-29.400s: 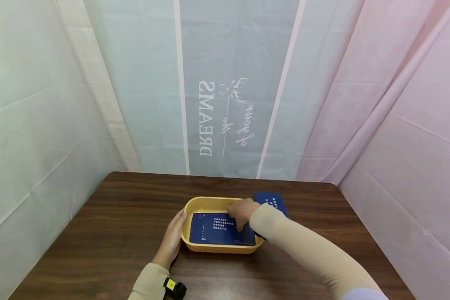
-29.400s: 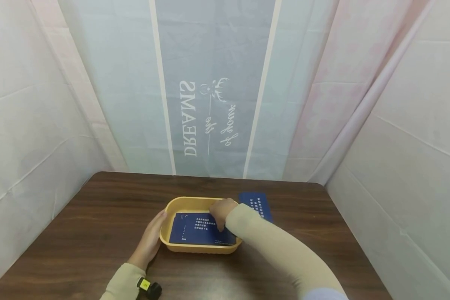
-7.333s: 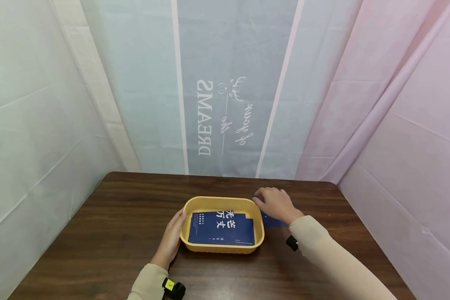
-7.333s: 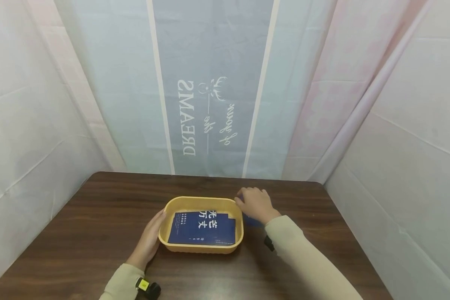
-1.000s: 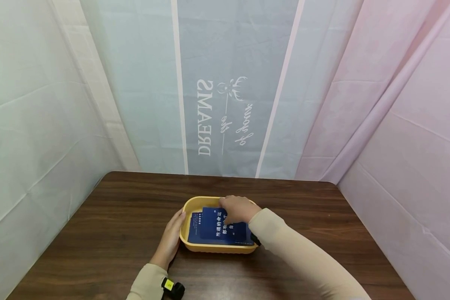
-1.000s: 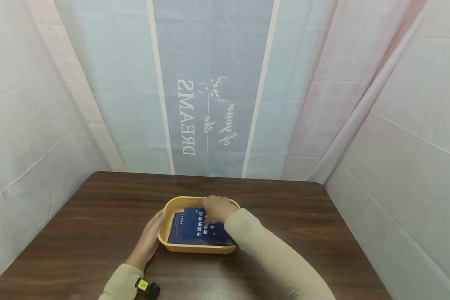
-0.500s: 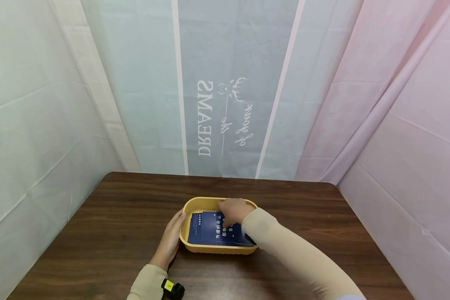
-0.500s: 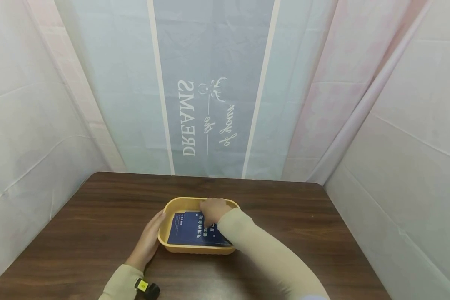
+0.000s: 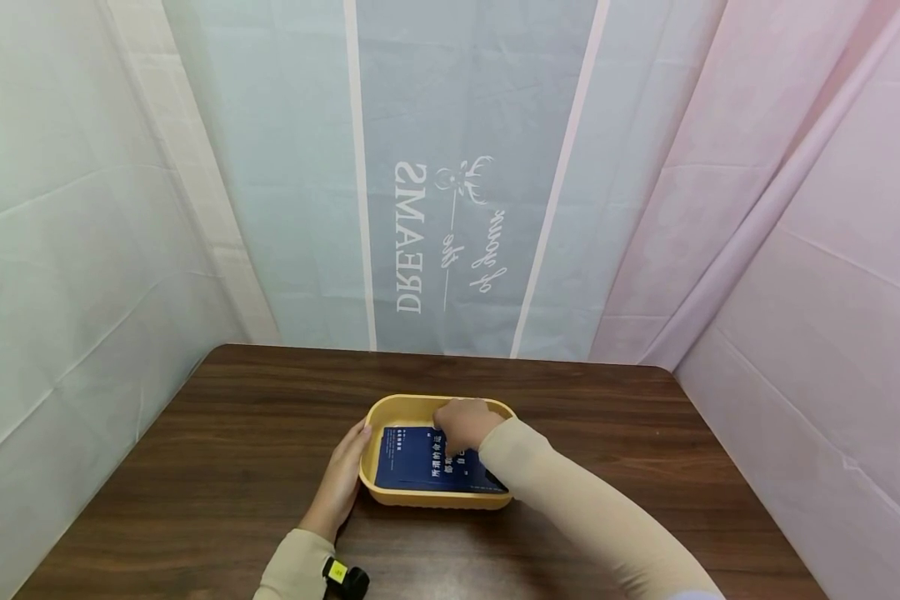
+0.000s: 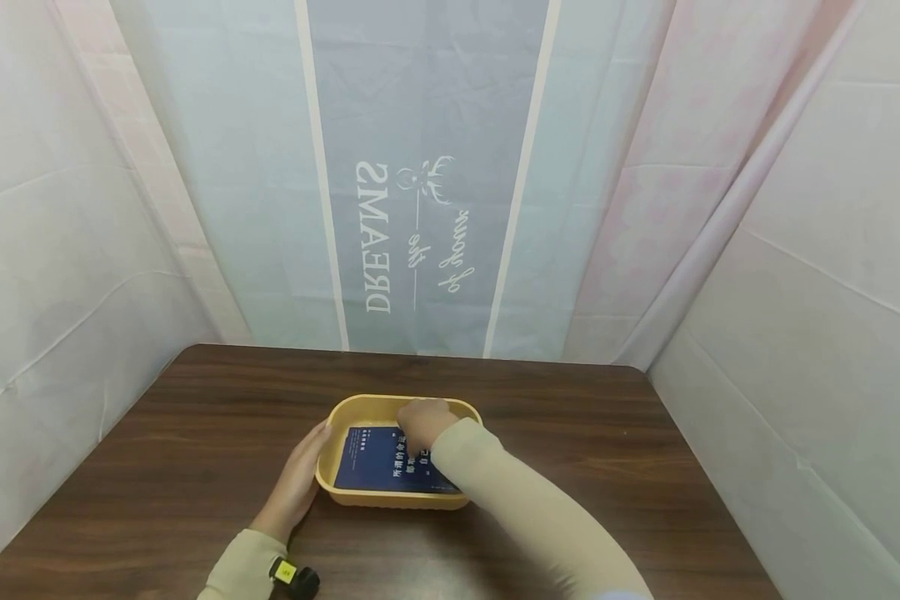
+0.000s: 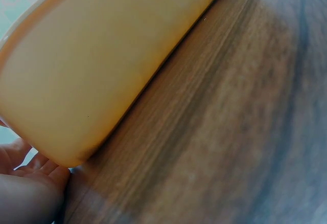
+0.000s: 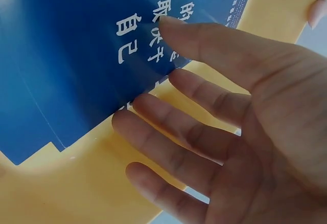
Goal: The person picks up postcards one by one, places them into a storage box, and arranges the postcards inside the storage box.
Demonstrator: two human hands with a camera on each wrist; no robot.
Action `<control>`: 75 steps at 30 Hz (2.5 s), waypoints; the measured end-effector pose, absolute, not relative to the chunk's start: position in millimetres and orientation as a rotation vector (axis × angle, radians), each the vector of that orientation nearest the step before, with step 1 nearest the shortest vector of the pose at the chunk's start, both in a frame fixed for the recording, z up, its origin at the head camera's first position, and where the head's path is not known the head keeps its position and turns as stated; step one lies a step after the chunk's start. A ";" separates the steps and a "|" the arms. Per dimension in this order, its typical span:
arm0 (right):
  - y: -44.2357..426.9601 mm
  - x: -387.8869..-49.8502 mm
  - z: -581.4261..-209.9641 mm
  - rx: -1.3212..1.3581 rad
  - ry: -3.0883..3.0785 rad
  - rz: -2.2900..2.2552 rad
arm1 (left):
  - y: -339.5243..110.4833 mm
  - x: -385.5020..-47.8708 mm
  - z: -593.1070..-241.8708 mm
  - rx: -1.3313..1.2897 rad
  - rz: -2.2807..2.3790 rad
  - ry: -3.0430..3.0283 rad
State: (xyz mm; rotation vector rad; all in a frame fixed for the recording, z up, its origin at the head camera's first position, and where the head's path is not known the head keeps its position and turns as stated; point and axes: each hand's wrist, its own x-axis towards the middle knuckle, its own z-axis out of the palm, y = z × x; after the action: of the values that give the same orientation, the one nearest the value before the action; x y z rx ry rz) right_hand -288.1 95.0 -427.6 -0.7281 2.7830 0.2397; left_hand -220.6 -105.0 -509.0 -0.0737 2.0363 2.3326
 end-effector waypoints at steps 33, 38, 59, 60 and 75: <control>159.5 -279.0 -398.4 -0.793 2.752 -0.392 | -104.2 -219.8 -512.4 -0.063 2.361 2.022; 176.7 -271.8 -402.8 -0.806 2.794 -0.515 | -104.9 -220.8 -513.3 -0.064 2.363 2.030; 199.7 -244.8 -441.3 -0.792 3.001 -0.986 | -103.6 -219.5 -511.6 -0.081 2.347 2.047; 200.2 -243.9 -443.5 -0.770 3.005 -1.008 | -103.4 -219.6 -511.7 -0.081 2.345 2.046; 206.4 -243.6 -456.8 -0.763 3.078 -1.152 | -104.3 -219.3 -511.5 -0.098 2.351 2.043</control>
State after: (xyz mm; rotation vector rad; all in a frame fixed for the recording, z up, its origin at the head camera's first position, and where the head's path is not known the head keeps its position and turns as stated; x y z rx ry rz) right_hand -243.6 206.4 -456.8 -0.7635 3.0784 -1.1523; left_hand -219.3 -104.3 -511.5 -0.0981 2.0430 2.3513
